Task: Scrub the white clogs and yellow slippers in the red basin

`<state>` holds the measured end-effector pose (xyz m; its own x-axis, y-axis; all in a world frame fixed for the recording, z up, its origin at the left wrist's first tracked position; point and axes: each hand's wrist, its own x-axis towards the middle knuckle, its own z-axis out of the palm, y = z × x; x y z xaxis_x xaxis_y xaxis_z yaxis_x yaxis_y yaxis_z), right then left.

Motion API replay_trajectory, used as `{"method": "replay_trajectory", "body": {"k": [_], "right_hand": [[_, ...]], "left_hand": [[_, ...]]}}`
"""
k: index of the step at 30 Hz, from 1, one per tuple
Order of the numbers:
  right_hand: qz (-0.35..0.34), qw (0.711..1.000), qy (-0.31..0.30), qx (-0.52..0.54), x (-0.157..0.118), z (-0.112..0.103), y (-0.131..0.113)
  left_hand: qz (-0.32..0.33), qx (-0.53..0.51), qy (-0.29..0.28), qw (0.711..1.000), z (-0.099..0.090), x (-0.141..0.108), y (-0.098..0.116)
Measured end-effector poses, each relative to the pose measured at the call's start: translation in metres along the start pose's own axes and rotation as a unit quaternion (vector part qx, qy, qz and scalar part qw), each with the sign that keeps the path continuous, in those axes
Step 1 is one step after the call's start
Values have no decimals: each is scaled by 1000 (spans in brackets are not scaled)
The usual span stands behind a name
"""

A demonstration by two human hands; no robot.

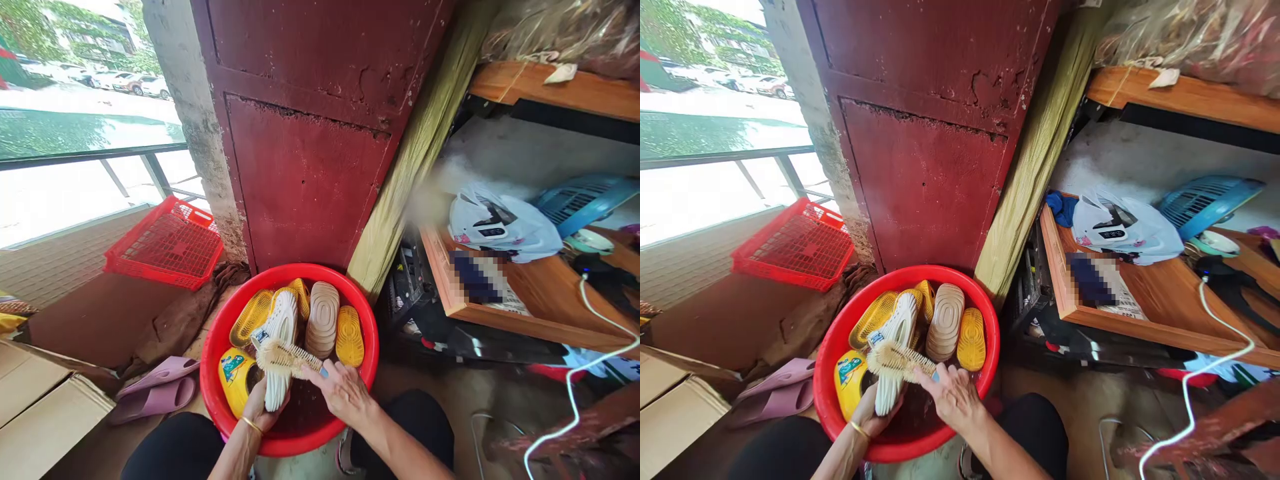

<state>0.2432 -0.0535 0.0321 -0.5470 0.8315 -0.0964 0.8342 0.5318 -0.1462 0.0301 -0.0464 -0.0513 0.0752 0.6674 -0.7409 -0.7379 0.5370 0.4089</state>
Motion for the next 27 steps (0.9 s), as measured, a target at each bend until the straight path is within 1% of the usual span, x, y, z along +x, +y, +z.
{"method": "replay_trajectory", "body": {"k": [3, 5, 7, 8, 10, 12, 14, 16, 18, 20, 23, 25, 27], "right_hand": [[79, 997, 14, 13, 33, -12, 9], [112, 993, 23, 38, 54, -17, 12], [127, 989, 22, 72, 60, -14, 14], [136, 987, 16, 87, 57, -10, 14], [143, 985, -10, 97, 40, 1, 18], [125, 987, -51, 85, 18, 10, 22], [103, 989, -87, 64, 2, 15, 27], [100, 989, -100, 45, -4, 17, 29], [104, 989, -101, 34, 0, 18, 30], [97, 990, -101, 34, 7, 17, 32], [77, 992, -90, 47, 10, 8, 39], [67, 994, -52, 69, 2, -2, 40], [54, 995, 2, 87, -11, -12, 30]], "left_hand": [[-8, -3, 2, 1000, 1, -3, 0], [1, 2, -2, 1000, 0, -6, 2], [2, 11, -13, 1000, -4, -8, 4], [2, 15, -25, 1000, -6, -8, 6], [5, 19, -56, 998, -12, -8, 9], [10, 14, -85, 996, -16, -5, 11], [2, 0, -98, 995, -16, -2, 11], [-12, -22, -101, 995, -15, 0, 10], [-16, -40, -97, 994, -12, 2, 8], [-9, -51, -81, 995, -11, 2, 5], [-6, -70, -64, 995, -13, 3, 2], [-16, -84, -62, 994, -14, 5, -1], [-26, -92, -59, 994, -15, 9, -4]]}}
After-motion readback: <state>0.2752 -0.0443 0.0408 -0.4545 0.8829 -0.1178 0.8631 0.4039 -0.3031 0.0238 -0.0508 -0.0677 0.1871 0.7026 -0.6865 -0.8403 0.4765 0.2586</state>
